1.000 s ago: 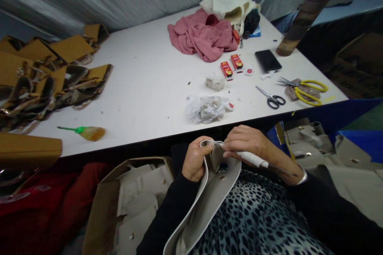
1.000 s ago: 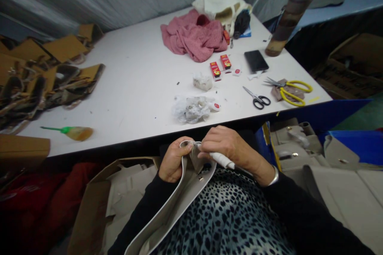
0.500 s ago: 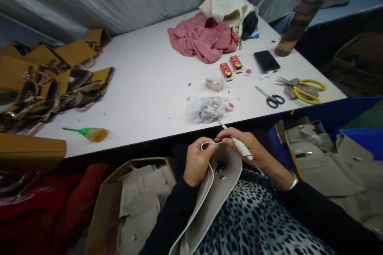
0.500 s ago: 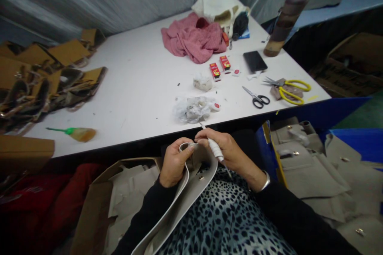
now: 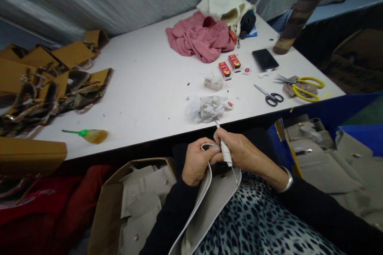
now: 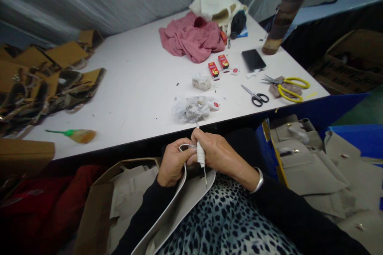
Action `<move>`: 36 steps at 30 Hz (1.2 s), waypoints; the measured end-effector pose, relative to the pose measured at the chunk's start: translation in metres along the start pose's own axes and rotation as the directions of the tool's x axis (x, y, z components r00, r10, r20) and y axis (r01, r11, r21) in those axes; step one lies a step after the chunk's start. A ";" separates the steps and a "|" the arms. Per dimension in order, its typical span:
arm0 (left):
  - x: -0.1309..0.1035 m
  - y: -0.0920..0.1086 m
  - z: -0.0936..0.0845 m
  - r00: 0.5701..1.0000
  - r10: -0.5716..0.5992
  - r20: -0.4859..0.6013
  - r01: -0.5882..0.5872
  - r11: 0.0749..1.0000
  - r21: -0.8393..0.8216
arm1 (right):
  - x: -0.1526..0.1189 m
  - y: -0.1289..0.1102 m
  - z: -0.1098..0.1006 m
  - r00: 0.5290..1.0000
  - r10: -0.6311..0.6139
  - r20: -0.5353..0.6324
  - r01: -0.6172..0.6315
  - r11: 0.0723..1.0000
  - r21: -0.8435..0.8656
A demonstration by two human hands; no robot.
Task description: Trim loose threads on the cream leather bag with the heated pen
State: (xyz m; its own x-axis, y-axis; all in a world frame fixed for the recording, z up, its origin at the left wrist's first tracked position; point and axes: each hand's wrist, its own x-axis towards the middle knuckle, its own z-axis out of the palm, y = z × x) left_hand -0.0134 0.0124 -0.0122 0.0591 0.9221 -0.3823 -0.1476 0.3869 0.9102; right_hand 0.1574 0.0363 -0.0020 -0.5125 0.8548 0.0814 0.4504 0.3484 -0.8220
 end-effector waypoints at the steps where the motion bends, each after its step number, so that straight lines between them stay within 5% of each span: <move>1: 0.000 0.000 0.000 1.000 -0.008 0.007 0.008 1.000 -0.022 | 0.001 0.001 0.001 1.000 -0.010 -0.010 0.010 1.000 0.009; 7: 0.001 -0.002 -0.002 0.999 -0.007 0.041 0.008 1.000 -0.027 | -0.004 0.005 0.007 0.998 0.017 -0.058 -0.013 0.997 0.070; 13: -0.005 0.003 -0.004 0.970 0.231 0.075 -0.243 0.910 0.336 | -0.013 0.006 0.012 0.982 0.151 -0.114 -0.140 0.986 0.095; 16: -0.004 0.003 -0.004 0.951 0.308 -0.003 -0.290 0.900 0.325 | -0.015 0.006 0.011 0.981 0.168 -0.097 -0.156 0.980 0.124; 20: 0.005 0.000 -0.010 0.970 0.230 -0.081 -0.218 0.967 0.132 | -0.025 0.003 0.006 0.981 0.172 -0.090 -0.151 0.967 0.206; 25: 0.009 -0.010 -0.023 0.990 0.054 0.130 -0.060 0.997 0.040 | -0.052 0.001 -0.008 0.935 0.213 -0.284 -0.171 0.971 0.167; 29: 0.009 -0.022 -0.026 0.988 -0.050 0.143 0.056 0.998 -0.038 | -0.068 0.001 -0.014 0.916 0.205 -0.345 -0.188 0.979 0.082; 36: 0.006 -0.020 -0.032 0.993 -0.025 0.112 0.016 0.997 0.075 | -0.078 -0.008 -0.016 0.890 0.220 -0.400 -0.161 0.971 0.175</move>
State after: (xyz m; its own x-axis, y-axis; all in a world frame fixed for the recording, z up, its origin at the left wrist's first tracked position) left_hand -0.0421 0.0106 -0.0378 0.1731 0.9068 -0.3843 -0.0721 0.4008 0.9133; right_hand 0.2055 -0.0270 0.0075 -0.0647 0.9910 0.1170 0.3921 0.1331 -0.9102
